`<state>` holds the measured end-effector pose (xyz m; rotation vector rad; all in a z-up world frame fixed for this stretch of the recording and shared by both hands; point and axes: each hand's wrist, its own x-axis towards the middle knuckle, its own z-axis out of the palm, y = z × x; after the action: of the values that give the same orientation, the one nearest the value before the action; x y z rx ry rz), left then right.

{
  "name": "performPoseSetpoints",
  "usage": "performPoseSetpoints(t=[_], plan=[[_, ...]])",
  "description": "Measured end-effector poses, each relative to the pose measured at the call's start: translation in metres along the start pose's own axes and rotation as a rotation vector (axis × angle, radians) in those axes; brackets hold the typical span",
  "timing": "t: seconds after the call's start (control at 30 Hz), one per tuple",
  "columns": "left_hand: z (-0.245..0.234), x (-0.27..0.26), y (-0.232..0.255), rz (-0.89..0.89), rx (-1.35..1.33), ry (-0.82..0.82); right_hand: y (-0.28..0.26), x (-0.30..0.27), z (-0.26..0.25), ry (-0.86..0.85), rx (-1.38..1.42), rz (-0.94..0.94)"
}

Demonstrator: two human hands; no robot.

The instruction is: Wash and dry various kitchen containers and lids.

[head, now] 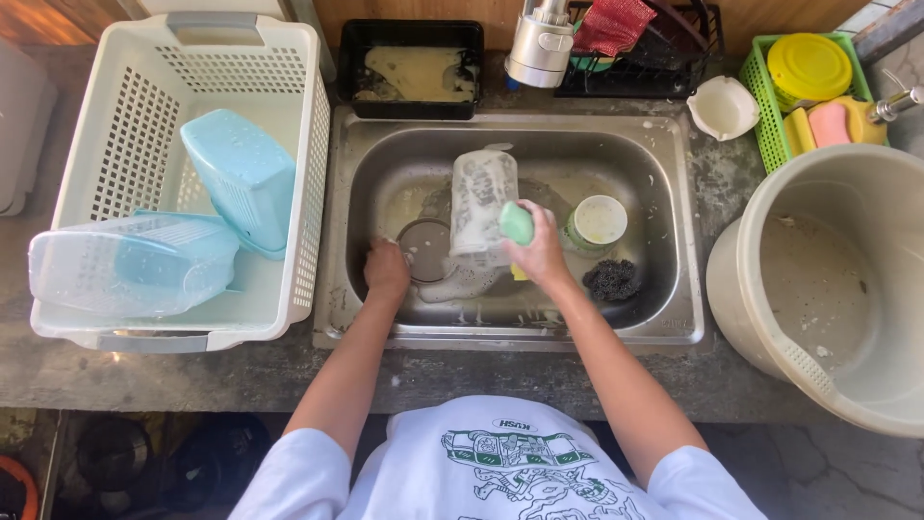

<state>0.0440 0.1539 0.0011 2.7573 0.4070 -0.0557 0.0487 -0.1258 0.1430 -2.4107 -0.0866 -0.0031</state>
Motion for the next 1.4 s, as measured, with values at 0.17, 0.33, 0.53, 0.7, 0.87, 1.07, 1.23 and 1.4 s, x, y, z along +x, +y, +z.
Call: performPoseSetpoints(t=[0.17, 0.33, 0.53, 0.7, 0.87, 1.07, 1.23, 1.4], plan=[[0.043, 0.014, -0.024, -0.079, -0.108, -0.040, 0.066, -0.030, -0.018, 0.025, 0.210, 0.003], [0.015, 0.008, -0.014, -0.068, -0.158, 0.002, 0.127, -0.053, -0.048, 0.001, 0.309, 0.491], [0.041, 0.016, -0.018, -0.108, -0.177, 0.012, 0.115, -0.045, -0.104, 0.104, -0.071, 0.095], [0.033, 0.017, -0.018, -0.148, -0.159, -0.090, 0.085, -0.009, -0.131, 0.245, -0.313, -0.183], [-0.074, -0.029, 0.052, -0.074, -0.315, 0.027, 0.154, 0.042, -0.079, 0.228, -0.503, -0.224], [-0.158, -0.096, 0.121, 0.205, -0.322, 0.213, 0.160, 0.044, -0.075, 0.193, -0.570, -0.272], [-0.182, -0.120, 0.164, 0.351, -0.355, 0.278, 0.151, 0.038, -0.098, 0.273, -0.458, -0.210], [-0.139, -0.103, 0.192, 0.175, -0.745, 0.033, 0.136, 0.023, -0.106, 0.411, -0.009, 0.125]])
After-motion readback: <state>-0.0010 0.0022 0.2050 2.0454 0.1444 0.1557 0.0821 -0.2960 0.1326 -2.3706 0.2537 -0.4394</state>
